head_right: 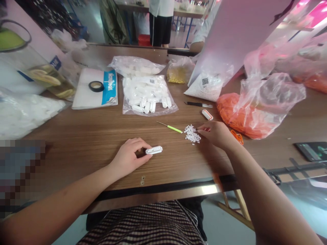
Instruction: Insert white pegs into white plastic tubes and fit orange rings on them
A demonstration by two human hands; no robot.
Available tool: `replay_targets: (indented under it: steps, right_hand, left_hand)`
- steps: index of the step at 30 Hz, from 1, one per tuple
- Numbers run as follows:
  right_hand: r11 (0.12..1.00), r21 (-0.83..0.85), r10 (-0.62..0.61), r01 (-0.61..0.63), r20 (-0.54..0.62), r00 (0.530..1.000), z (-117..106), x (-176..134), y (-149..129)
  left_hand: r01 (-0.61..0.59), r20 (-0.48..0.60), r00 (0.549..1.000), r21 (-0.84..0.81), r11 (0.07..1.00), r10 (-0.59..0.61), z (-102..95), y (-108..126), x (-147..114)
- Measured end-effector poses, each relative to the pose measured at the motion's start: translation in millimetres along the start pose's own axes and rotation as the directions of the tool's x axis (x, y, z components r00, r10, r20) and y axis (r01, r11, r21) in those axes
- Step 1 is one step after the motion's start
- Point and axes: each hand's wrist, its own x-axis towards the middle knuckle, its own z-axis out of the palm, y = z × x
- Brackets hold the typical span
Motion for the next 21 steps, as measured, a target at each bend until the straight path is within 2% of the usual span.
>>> replay_targets:
  steps: [3, 5, 7, 9, 11, 13, 16, 18, 21]
  right_hand:
    - [0.999, -0.033, 0.0, 0.0, 0.004, 1.0, 1, -1, -1]
    - [0.998, -0.031, 0.047, -0.046, 0.008, 0.999, 1, -1, -3]
    - [0.996, -0.001, 0.094, -0.094, -0.026, 0.995, 1, -3, -11]
    - [0.995, 0.042, 0.092, -0.089, -0.086, 0.992, 2, -9, -27]
    - [0.995, 0.102, 0.009, 0.002, -0.101, 0.995, 6, -19, -52]
    - [0.97, 0.197, -0.144, 0.143, -0.01, 0.989, 13, -30, -81]
    - [0.904, 0.295, -0.343, 0.31, 0.066, 0.937, 27, -43, -117]
    - [0.886, 0.284, -0.401, 0.367, 0.071, 0.913, 36, -46, -130]
    - [0.889, 0.218, -0.426, 0.402, 0.076, 0.901, 45, -45, -134]
  left_hand:
    - [0.0, -0.001, 1.0, 0.003, 1.0, 0.0, 0.6, 0, 0]
    - [-0.002, 0.0, 1.0, 0.003, 1.0, 0.002, 1.0, -1, 0]
    - [-0.004, -0.003, 1.0, 0.003, 1.0, 0.004, 1.2, -1, 1]
    - [-0.004, -0.001, 1.0, 0.0, 1.0, 0.004, 1.3, -1, 1]
    - [-0.003, -0.001, 1.0, -0.001, 1.0, 0.003, 1.2, -1, 1]
    - [0.0, -0.003, 1.0, -0.002, 1.0, 0.0, 1.0, -1, 1]
    - [0.003, -0.002, 1.0, -0.004, 1.0, -0.003, 0.6, -1, 1]
    - [0.002, 0.003, 1.0, -0.004, 1.0, -0.002, 0.6, -1, 1]
    - [-0.009, 0.007, 1.0, -0.002, 1.0, 0.009, 0.8, -1, 1]
